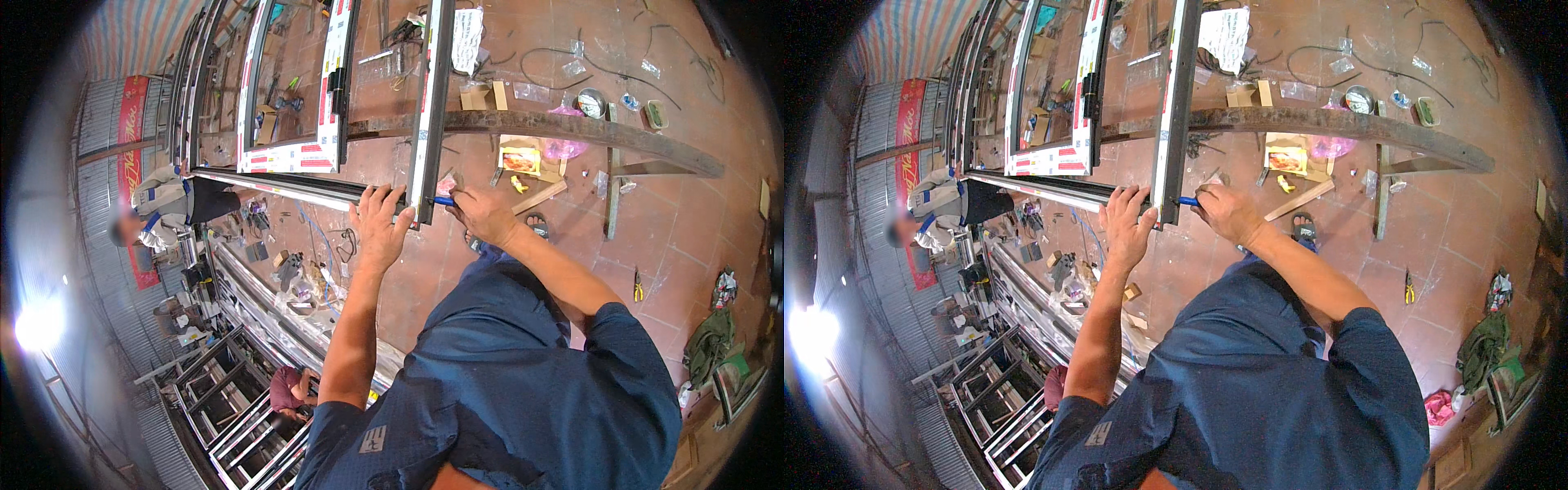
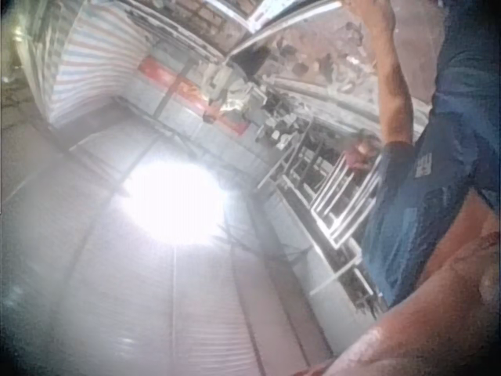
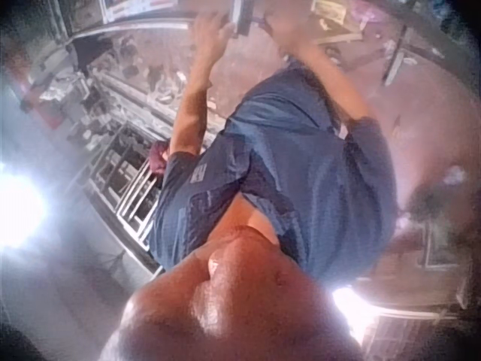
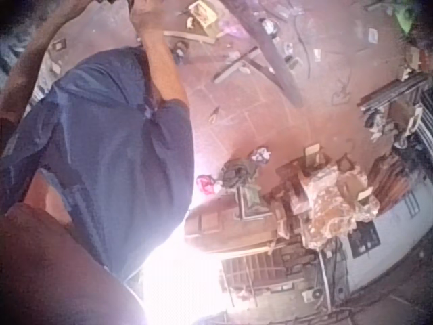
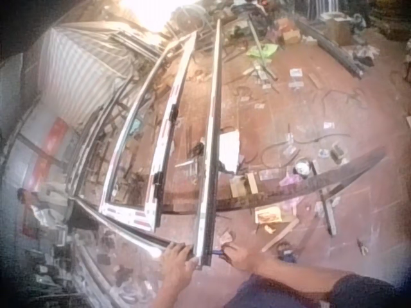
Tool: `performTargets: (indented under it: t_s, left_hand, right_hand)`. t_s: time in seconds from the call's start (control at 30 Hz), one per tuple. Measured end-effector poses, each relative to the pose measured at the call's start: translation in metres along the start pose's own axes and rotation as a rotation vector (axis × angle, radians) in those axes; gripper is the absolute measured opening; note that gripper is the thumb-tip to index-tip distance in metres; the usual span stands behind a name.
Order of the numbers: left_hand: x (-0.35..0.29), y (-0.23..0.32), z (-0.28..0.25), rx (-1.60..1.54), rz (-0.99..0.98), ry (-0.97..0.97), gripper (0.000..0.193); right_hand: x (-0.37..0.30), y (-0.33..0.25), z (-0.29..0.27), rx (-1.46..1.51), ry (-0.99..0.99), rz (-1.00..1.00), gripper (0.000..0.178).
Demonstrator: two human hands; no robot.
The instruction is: The person assembles aluminum window frames by joining profile pieces together. They use a utility knife to trim protective film and a hammer to secure the corners. The person works on multiple frames, aligning and fastening the pieces to form rectangular structures.
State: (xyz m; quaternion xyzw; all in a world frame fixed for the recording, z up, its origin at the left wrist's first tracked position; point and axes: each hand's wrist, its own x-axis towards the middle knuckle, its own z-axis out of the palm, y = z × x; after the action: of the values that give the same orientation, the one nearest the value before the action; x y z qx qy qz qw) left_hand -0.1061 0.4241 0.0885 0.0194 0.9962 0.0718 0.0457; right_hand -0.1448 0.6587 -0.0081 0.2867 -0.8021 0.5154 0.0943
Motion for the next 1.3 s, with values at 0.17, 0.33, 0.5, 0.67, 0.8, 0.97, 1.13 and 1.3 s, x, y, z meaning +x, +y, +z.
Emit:
performTargets:
  t_s: [0.17, 0.33, 0.5, 0.67, 0.8, 0.97, 1.13, 1.3]
  left_hand:
    - [0.002, 0.004, -0.002, 0.016, 0.001, -0.011, 0.052]
    - [0.001, 0.002, 0.0, 0.011, 0.007, -0.005, 0.053]
    - [0.002, 0.005, 0.0, 0.021, 0.004, -0.015, 0.052]
    - [0.001, 0.005, 0.0, 0.027, 0.031, -0.008, 0.053]
    - [0.0, 0.003, 0.0, 0.02, 0.041, -0.011, 0.054]
    - [0.001, -0.002, -0.001, 0.053, 0.109, -0.01, 0.066]
    - [0.017, -0.014, -0.026, 0.087, 0.406, -0.078, 0.079]
    - [0.036, -0.046, -0.02, -0.004, 0.666, -0.073, 0.089]
  right_hand:
    - [0.003, 0.0, -0.003, -0.055, -0.069, -0.046, 0.018]
    - [0.009, 0.007, -0.006, 0.24, -0.218, 0.162, 0.018]
    - [0.017, 0.011, -0.007, 0.111, -0.274, 0.032, 0.021]
    - [0.014, 0.004, -0.006, 0.153, -0.22, 0.135, 0.019]
    - [0.012, 0.003, -0.002, 0.092, -0.201, 0.08, 0.022]
    - [0.006, -0.009, -0.005, 0.309, -0.173, 0.448, 0.032]
    - [-0.026, -0.016, 0.034, 0.603, 0.169, 0.672, 0.043]
    - [-0.03, -0.032, 0.071, 0.58, 0.311, 0.716, 0.056]
